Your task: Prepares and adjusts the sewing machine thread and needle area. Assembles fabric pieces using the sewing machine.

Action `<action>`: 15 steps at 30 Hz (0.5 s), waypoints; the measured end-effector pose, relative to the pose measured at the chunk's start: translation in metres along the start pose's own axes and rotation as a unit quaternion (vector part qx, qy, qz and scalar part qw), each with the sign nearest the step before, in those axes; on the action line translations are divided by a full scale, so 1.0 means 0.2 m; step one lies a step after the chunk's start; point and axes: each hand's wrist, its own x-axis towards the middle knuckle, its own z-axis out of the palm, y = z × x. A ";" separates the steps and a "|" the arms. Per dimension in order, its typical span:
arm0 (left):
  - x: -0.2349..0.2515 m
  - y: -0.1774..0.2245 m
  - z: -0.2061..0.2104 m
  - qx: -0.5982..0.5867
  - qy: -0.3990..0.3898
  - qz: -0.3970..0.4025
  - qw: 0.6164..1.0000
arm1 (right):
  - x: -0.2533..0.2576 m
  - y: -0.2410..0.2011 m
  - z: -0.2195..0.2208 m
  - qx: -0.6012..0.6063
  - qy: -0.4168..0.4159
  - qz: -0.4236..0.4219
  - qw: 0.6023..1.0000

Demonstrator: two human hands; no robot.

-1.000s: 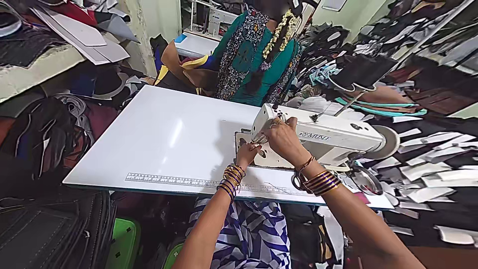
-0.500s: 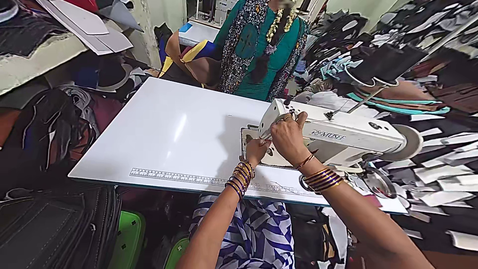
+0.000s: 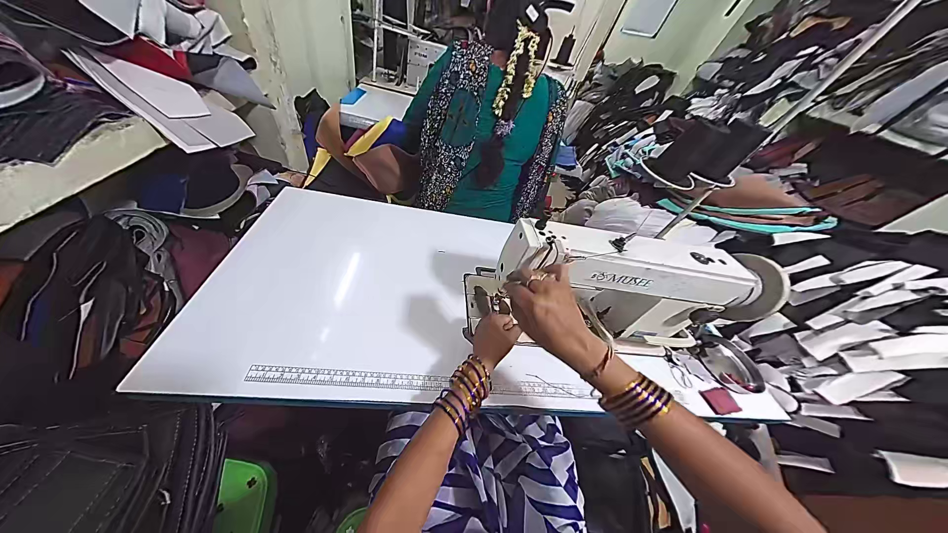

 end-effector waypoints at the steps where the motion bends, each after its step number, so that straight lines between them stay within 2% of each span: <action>1: -0.04 -0.03 0.02 0.008 0.018 0.008 1.000 | -0.03 -0.05 -0.03 0.038 0.018 -0.007 0.999; 3: -0.11 -0.05 0.00 0.021 0.013 -0.001 1.000 | -0.11 -0.14 -0.06 0.104 0.029 0.033 0.994; 5: -0.16 -0.03 -0.05 0.027 -0.016 -0.014 0.999 | -0.24 -0.17 -0.03 0.158 0.030 0.154 0.975; 6: -0.19 -0.04 -0.05 0.024 -0.012 -0.009 1.000 | -0.30 -0.15 0.01 0.194 0.028 0.240 0.951; 7: -0.22 -0.05 -0.04 0.033 -0.006 -0.001 0.999 | -0.34 -0.11 0.06 0.253 0.027 0.331 0.909; 8: -0.26 -0.06 -0.03 0.055 -0.006 0.008 0.998 | -0.36 -0.07 0.11 0.344 0.029 0.413 0.843; 9: -0.29 -0.07 -0.01 0.080 -0.016 0.011 0.997 | -0.37 -0.03 0.16 0.460 0.052 0.470 0.751; 11: -0.32 -0.10 0.03 0.134 -0.041 0.007 0.990 | -0.36 -0.01 0.25 0.640 0.128 0.508 0.563; 12: -0.32 -0.12 0.05 0.160 -0.039 0.008 0.986 | -0.35 -0.02 0.30 0.682 0.158 0.508 0.503; 13: -0.31 -0.13 0.06 0.186 -0.024 0.017 0.982 | -0.34 -0.03 0.34 0.701 0.182 0.507 0.467; 15: -0.30 -0.13 0.05 0.234 -0.034 0.004 0.972 | -0.33 -0.05 0.41 0.702 0.215 0.521 0.435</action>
